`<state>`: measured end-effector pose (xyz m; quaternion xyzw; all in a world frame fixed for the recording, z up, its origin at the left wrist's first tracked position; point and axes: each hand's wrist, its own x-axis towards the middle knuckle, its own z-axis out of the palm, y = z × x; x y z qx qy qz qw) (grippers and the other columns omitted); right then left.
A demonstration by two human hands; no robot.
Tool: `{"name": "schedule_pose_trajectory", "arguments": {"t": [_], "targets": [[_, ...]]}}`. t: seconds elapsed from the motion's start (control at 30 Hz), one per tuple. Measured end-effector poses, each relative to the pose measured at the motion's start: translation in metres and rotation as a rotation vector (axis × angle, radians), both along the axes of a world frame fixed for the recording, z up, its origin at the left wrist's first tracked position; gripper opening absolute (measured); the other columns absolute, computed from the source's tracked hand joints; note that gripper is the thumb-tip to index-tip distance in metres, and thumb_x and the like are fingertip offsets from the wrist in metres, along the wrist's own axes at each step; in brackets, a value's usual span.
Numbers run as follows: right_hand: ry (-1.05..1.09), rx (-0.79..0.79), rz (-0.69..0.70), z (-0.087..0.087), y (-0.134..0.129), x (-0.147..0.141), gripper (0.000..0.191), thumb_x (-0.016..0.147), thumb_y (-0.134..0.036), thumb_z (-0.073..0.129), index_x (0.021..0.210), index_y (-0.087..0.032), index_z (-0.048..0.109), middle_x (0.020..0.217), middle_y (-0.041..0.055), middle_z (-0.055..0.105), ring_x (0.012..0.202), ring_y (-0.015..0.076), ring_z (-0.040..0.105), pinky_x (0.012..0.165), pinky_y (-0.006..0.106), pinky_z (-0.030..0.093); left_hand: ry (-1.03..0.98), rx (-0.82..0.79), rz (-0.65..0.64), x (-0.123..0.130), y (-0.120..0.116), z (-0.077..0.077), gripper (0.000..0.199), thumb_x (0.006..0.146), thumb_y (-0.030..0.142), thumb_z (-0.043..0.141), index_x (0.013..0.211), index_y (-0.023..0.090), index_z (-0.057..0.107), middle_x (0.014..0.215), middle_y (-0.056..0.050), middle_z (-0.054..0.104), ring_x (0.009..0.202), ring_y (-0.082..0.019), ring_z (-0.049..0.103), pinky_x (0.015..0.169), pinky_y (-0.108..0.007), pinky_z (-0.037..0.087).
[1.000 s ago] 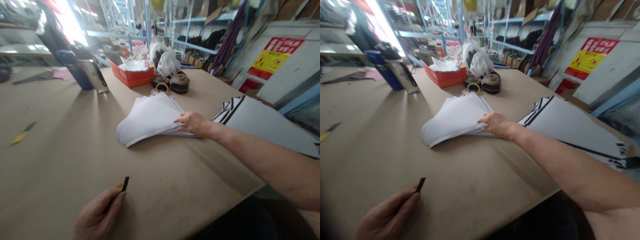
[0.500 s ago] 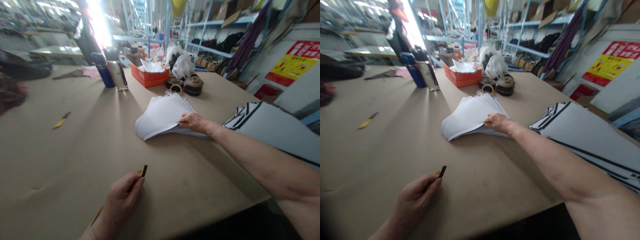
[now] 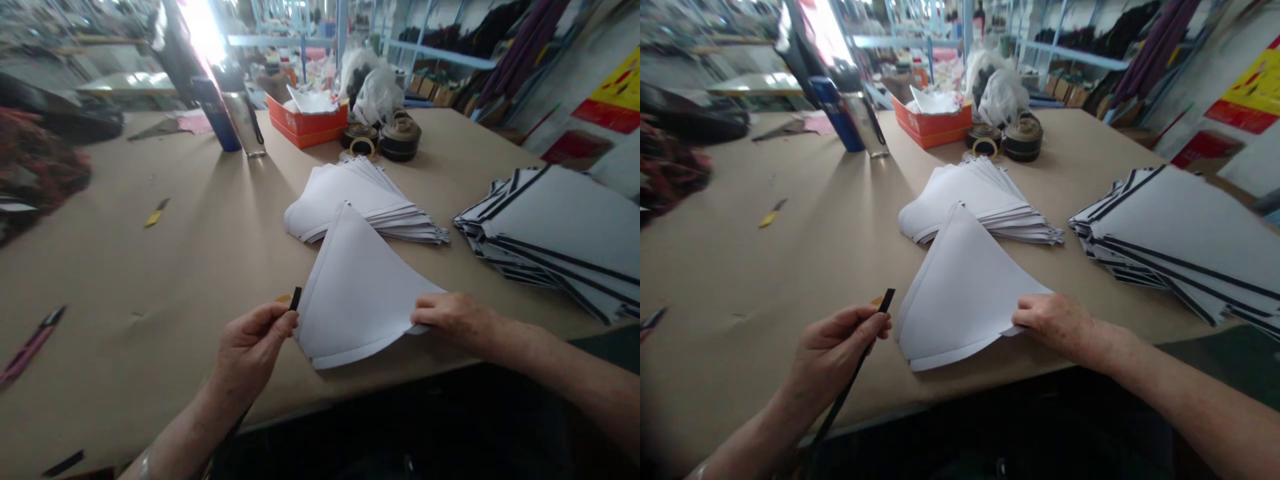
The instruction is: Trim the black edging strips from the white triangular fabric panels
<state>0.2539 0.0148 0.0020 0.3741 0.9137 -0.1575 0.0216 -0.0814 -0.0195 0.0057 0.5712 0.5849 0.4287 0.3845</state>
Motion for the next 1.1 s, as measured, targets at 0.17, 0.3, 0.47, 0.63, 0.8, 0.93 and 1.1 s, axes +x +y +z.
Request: {"name": "schedule_pose_trajectory", "arguments": {"t": [0.17,0.3,0.47,0.63,0.8,0.93,1.1], "targets": [[0.273,-0.215,-0.286,-0.016,-0.026,0.007,0.017,0.083,-0.026,0.059,0.097,-0.019,0.064,0.085,0.0033,0.059,0.072,0.0144,0.055,0.066,0.025,0.039,0.184,-0.001,-0.374,0.027,-0.019,0.005,0.016,0.083,0.024,0.056,0.072,0.016,0.064,0.061,0.002,0.055,0.057,-0.009,0.048,0.056,-0.02,0.038],[0.646,-0.498,-0.608,-0.004,-0.036,-0.014,0.026,0.083,-0.038,0.06,0.098,-0.018,0.065,0.079,0.0011,0.058,0.071,0.0138,0.052,0.066,0.025,0.038,0.213,-0.02,-0.595,0.052,-0.028,0.011,0.016,0.086,0.019,0.052,0.072,0.017,0.061,0.067,0.003,0.055,0.062,-0.008,0.049,0.059,-0.019,0.036],[0.874,-0.897,-0.585,0.007,-0.045,-0.05,0.03,0.079,-0.037,0.065,0.101,-0.017,0.064,0.069,-0.0045,0.045,0.058,0.008,0.036,0.055,0.022,0.029,0.193,-0.044,-0.659,0.07,-0.031,0.014,0.02,0.086,0.017,0.05,0.067,0.018,0.055,0.061,0.004,0.049,0.058,-0.008,0.043,0.056,-0.02,0.032],[0.904,-0.907,-0.495,0.005,-0.042,-0.063,0.017,0.08,-0.029,0.06,0.069,-0.016,0.056,0.059,-0.0055,0.038,0.057,0.0083,0.032,0.054,0.023,0.025,0.325,-0.092,-0.667,0.074,-0.028,0.008,0.025,0.086,0.022,0.048,0.062,0.018,0.053,0.057,0.004,0.05,0.055,-0.009,0.044,0.054,-0.021,0.033],[1.013,-0.857,-0.546,0.003,-0.049,-0.058,0.015,0.079,-0.024,0.061,0.068,-0.016,0.054,0.06,-0.0057,0.041,0.058,0.008,0.035,0.056,0.022,0.028,0.641,0.217,-0.64,0.07,-0.028,0.006,0.022,0.086,0.021,0.045,0.072,0.023,0.061,0.066,0.001,0.061,0.051,-0.011,0.055,0.048,-0.022,0.035],[1.129,-0.857,-0.635,0.002,-0.06,-0.05,0.012,0.078,-0.024,0.062,0.07,-0.016,0.057,0.061,-0.0057,0.044,0.058,0.0079,0.037,0.057,0.022,0.03,0.691,0.48,-0.651,0.08,-0.023,0.011,0.021,0.08,0.018,0.048,0.072,0.027,0.065,0.073,-0.001,0.067,0.061,-0.017,0.062,0.052,-0.024,0.042],[1.144,-0.748,-0.689,0.008,-0.07,-0.031,0.011,0.078,-0.022,0.061,0.07,-0.016,0.057,0.06,-0.0057,0.044,0.058,0.008,0.038,0.057,0.021,0.031,0.19,-0.321,-0.764,0.112,-0.014,0.008,0.02,0.078,0.037,0.048,0.072,0.022,0.06,0.073,-0.004,0.067,0.059,-0.017,0.059,0.052,-0.025,0.046]]}}
